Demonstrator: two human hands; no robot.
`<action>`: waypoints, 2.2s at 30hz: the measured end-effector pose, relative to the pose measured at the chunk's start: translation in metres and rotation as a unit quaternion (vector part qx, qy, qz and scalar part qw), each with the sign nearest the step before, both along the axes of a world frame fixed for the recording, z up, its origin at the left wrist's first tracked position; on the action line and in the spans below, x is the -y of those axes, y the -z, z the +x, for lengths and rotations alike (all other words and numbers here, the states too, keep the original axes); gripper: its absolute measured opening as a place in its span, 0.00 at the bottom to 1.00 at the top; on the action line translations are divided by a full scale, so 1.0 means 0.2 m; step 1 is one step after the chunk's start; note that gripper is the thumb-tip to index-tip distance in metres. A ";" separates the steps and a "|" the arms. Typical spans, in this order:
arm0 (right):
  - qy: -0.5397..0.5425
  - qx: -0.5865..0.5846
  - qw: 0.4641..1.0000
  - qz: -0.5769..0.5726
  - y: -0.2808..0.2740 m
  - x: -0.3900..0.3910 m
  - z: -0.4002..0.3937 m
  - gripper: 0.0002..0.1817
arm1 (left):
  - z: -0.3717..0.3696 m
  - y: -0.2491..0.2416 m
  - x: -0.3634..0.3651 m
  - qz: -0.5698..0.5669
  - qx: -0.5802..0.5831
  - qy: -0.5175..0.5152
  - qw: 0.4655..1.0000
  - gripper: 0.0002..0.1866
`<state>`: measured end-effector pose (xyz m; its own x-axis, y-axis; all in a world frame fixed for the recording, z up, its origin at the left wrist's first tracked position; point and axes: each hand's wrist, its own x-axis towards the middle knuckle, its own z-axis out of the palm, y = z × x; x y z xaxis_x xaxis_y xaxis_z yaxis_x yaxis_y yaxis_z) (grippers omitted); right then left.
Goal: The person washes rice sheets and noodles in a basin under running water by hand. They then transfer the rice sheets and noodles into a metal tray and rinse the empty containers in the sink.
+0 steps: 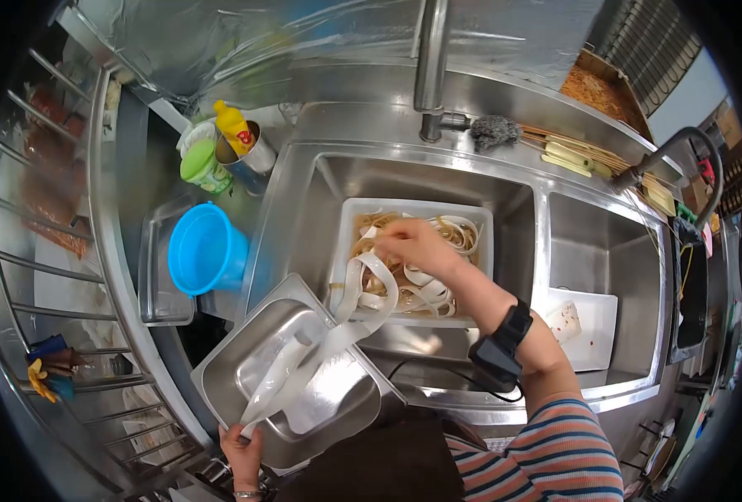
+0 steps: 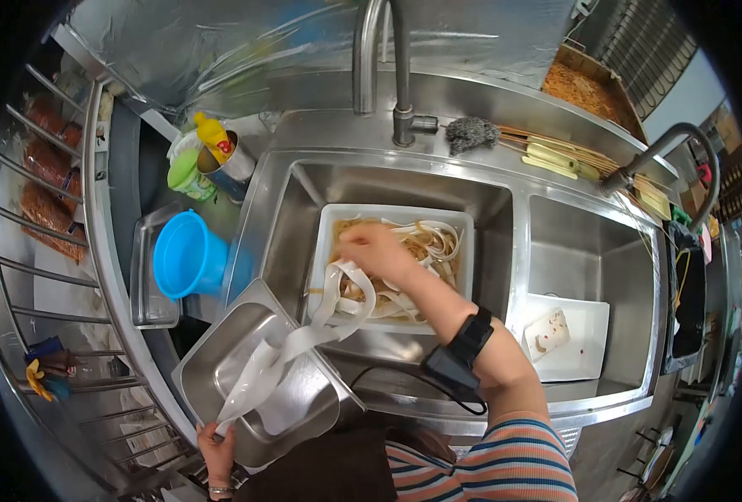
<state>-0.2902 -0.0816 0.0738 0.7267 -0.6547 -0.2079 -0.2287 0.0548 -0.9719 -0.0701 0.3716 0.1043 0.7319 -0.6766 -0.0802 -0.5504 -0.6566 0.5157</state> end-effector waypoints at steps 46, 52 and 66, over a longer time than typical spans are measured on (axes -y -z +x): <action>0.101 0.067 0.992 -0.019 -0.33 0.31 -0.05 0.18 | -0.06 -0.02 0.07 -0.022 0.002 -0.093 0.995 0.10; 0.133 0.134 0.981 0.055 -0.68 0.20 0.01 0.20 | -0.08 -0.05 0.10 -0.056 -0.012 -0.083 0.995 0.11; -0.130 0.330 0.933 0.065 -1.42 0.08 0.13 0.35 | -0.08 -0.06 0.18 -0.069 -0.016 -0.043 0.997 0.10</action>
<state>-0.2651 -0.0983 0.3588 0.8554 -0.4384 0.2760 0.3957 0.2090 -0.8943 -0.0858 0.3363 0.1165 0.7869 -0.6170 -0.0139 -0.4770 -0.6223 0.6206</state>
